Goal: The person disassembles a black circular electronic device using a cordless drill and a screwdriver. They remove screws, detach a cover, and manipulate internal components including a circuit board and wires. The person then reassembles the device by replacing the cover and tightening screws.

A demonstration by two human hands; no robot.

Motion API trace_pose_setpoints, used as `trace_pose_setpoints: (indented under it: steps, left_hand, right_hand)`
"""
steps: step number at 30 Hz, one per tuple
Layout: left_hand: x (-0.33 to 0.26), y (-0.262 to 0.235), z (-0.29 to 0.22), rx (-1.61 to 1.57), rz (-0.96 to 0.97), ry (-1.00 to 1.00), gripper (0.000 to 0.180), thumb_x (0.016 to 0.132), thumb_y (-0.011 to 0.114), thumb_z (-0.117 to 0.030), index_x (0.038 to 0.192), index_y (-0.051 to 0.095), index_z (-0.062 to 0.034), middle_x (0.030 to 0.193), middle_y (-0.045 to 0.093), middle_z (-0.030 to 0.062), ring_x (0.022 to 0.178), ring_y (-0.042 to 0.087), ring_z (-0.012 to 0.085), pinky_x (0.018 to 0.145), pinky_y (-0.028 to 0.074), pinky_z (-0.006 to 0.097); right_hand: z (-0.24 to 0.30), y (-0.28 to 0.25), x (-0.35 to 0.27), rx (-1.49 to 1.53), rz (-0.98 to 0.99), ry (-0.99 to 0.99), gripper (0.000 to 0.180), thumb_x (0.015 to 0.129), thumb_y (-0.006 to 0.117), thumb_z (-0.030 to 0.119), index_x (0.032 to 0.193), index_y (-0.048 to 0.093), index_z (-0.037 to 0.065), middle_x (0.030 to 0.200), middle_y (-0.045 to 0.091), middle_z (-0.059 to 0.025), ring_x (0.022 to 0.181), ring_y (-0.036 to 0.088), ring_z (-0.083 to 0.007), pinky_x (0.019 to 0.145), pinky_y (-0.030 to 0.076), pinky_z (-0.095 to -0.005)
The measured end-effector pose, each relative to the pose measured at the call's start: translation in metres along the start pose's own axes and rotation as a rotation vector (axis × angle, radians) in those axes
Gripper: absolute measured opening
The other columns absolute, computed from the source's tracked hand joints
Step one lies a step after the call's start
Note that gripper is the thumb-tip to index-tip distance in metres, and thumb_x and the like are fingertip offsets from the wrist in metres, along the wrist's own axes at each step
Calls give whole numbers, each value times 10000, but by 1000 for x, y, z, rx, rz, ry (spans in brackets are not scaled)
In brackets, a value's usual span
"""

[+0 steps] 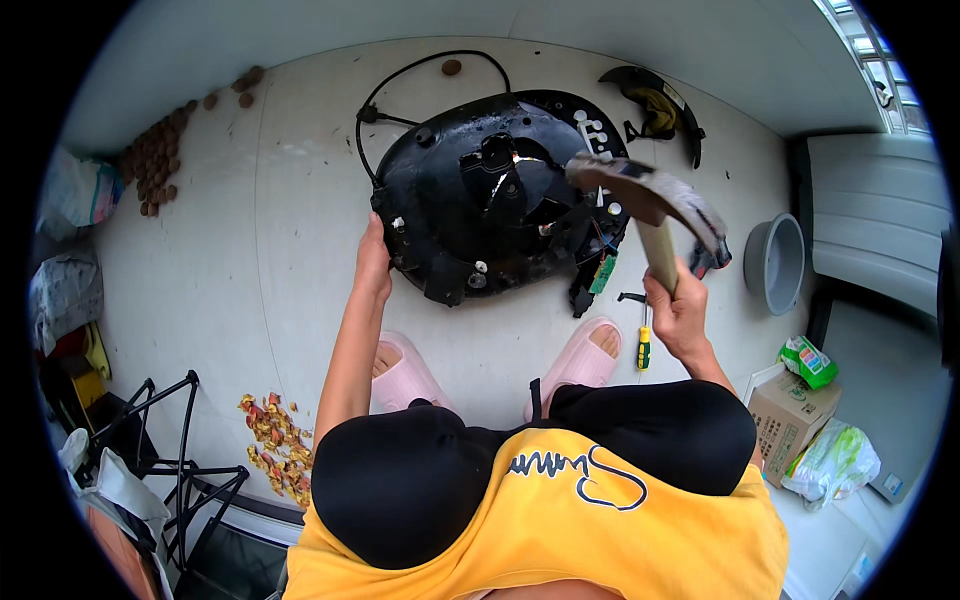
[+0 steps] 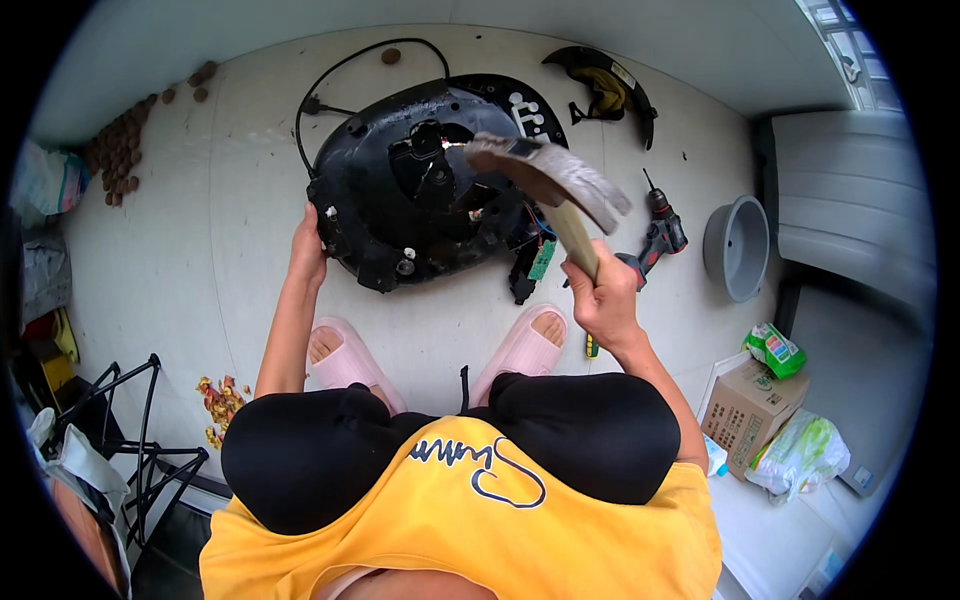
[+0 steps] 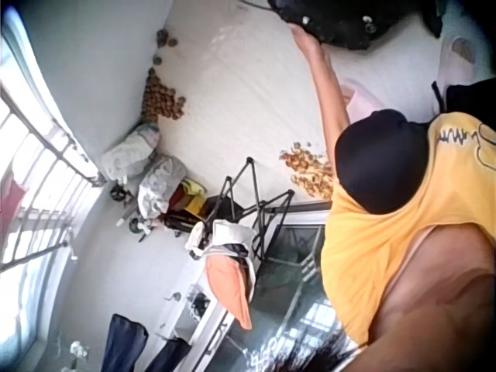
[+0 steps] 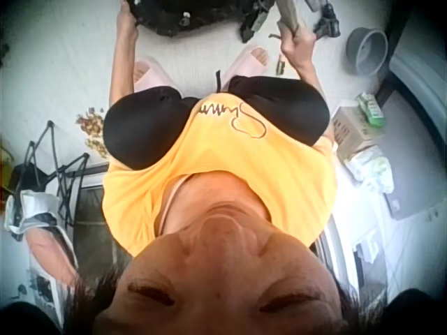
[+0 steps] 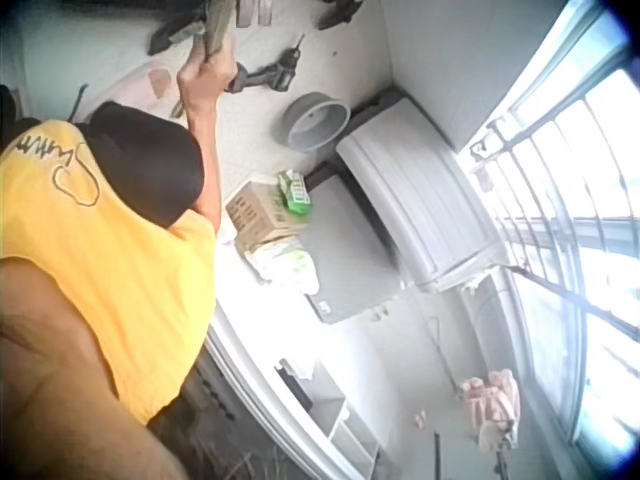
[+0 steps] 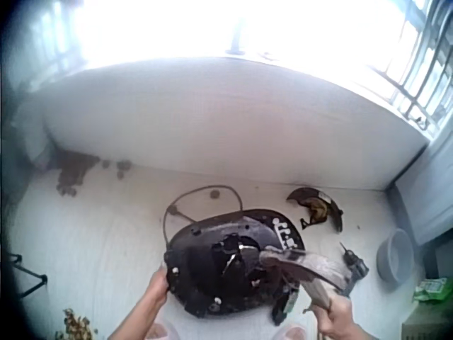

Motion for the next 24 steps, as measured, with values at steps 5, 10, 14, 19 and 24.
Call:
trace_pose_setpoints:
  steps: [5, 10, 14, 19, 24]
  left_hand:
    - [-4, -5, 1, -23, -29, 36, 572, 997, 300, -432, 1355, 381, 7, 1356, 456, 106, 1238, 424, 204, 1058, 292, 348]
    - [11, 4, 6, -44, 7, 56, 567, 999, 296, -426, 1353, 381, 9, 1355, 458, 104, 1233, 431, 204, 1058, 294, 342]
    - [5, -4, 7, -24, -1, 63, 574, 991, 303, -454, 1357, 386, -19, 1352, 467, 82, 1231, 438, 200, 1044, 315, 361]
    - [5, -17, 14, -73, -24, 118, 571, 989, 314, -456, 1350, 396, -20, 1352, 468, 83, 1232, 440, 198, 1034, 334, 346]
    - [8, 3, 11, -112, 14, 126, 593, 997, 294, -443, 1364, 361, 17, 1384, 426, 108, 1260, 405, 205, 1070, 276, 334]
  right_hand:
    - [17, -14, 37, -182, -295, -196, 75, 874, 578, 52, 893, 521, 9, 593, 500, -100, 490, 493, -215, 475, 385, -305]
    - [-53, 30, 48, -339, -72, 51, 122, 853, 594, 81, 876, 517, -10, 558, 489, -185, 490, 492, -361, 488, 402, -365]
    - [-14, 11, 69, -174, -88, 121, 127, 837, 618, 91, 879, 543, -3, 598, 545, -175, 528, 549, -341, 510, 427, -380]
    - [75, -44, 79, 180, -358, -179, 110, 896, 583, 101, 879, 534, 5, 626, 517, -73, 514, 468, -151, 485, 389, -268]
    - [26, -10, 71, -161, -443, -293, 140, 870, 594, 72, 863, 490, -22, 626, 541, -168, 521, 539, -331, 515, 445, -363]
Point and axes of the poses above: each hand's wrist, its own x-axis towards the middle knuckle, its own y-axis out of the palm, z = x × y, the point moved 8 cm from there along x, towards the middle knuckle
